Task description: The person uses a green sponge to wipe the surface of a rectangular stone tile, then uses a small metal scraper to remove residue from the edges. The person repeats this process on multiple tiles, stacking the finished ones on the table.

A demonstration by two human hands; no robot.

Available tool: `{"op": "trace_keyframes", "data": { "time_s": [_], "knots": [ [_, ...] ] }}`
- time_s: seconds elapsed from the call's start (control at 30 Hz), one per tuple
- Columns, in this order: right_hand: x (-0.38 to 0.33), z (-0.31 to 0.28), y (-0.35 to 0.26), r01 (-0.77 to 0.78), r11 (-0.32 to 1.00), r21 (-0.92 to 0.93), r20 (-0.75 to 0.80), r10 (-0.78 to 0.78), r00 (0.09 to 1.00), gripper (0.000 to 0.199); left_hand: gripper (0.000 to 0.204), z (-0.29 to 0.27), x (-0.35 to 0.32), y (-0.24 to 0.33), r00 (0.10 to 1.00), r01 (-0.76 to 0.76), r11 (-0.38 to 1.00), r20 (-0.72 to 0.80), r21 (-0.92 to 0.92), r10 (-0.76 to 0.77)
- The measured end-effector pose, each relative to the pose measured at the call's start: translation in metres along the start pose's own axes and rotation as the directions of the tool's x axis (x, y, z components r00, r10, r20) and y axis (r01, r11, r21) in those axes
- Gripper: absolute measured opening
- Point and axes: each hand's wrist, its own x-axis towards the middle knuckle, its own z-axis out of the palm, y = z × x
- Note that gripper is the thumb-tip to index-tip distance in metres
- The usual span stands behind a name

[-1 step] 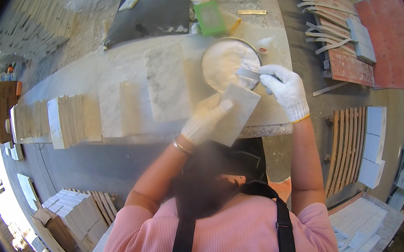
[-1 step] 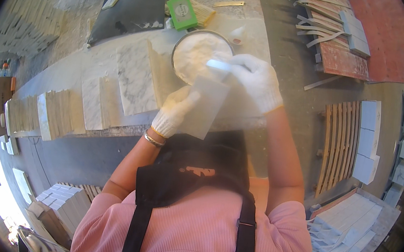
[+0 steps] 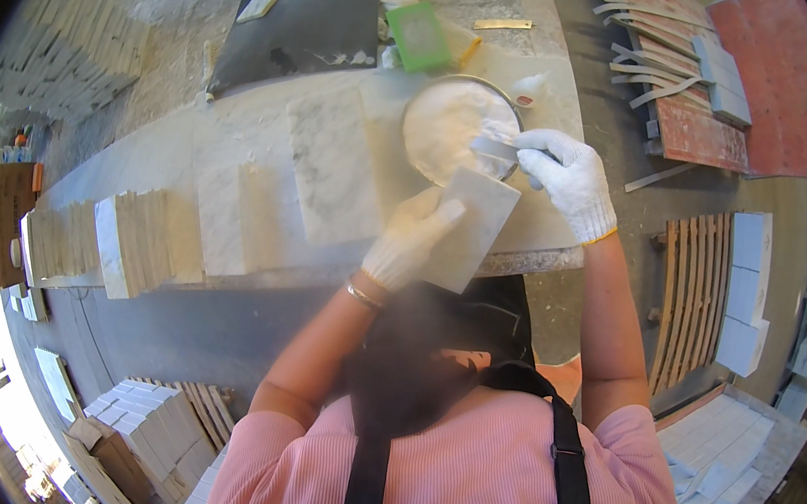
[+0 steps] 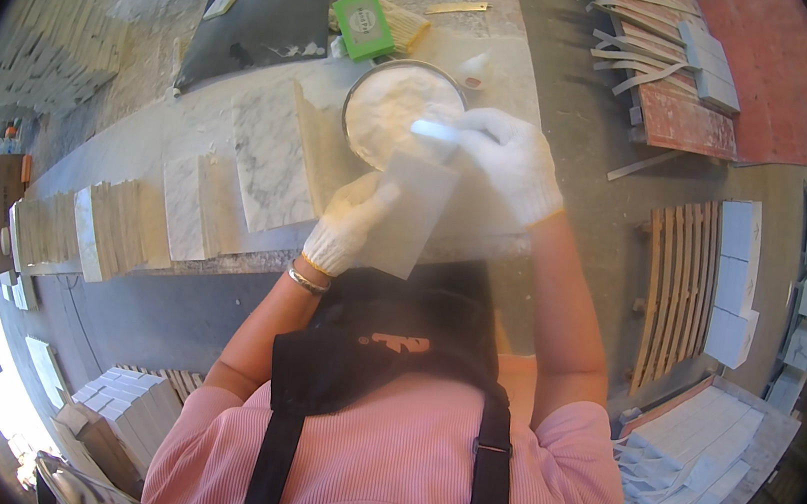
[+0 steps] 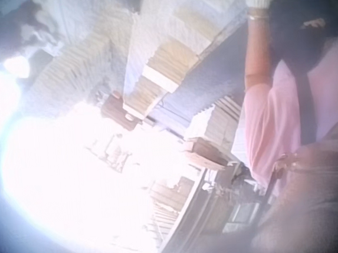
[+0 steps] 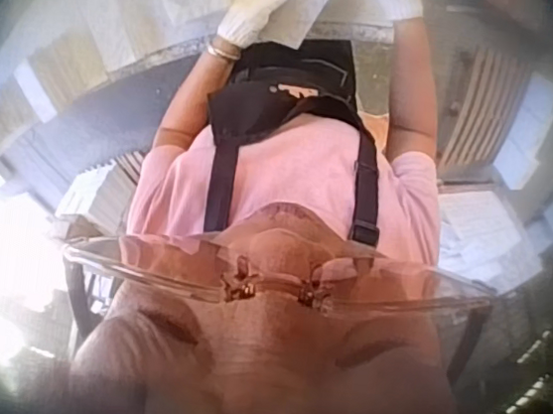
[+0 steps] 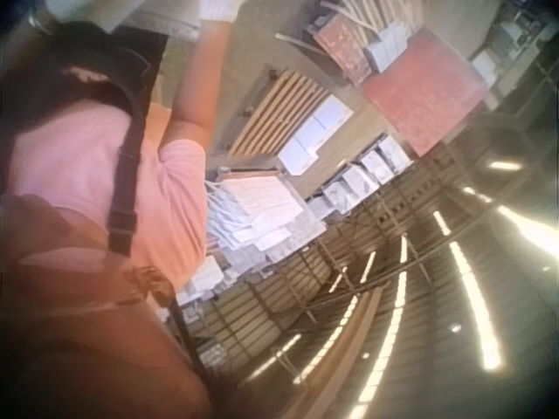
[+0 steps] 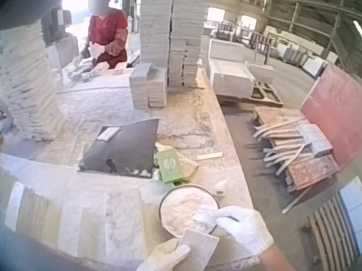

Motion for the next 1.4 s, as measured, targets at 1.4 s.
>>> {"op": "trace_keyframes", "data": {
  "time_s": [1.4],
  "knots": [
    [-0.034, 0.01, -0.009, 0.181, 0.983, -0.025, -0.105, -0.183, 0.977, 0.022, 0.048, -0.001, -0.001, -0.001, 0.999, 0.006, 1.0, -0.037, -0.01, -0.006]
  ]
}}
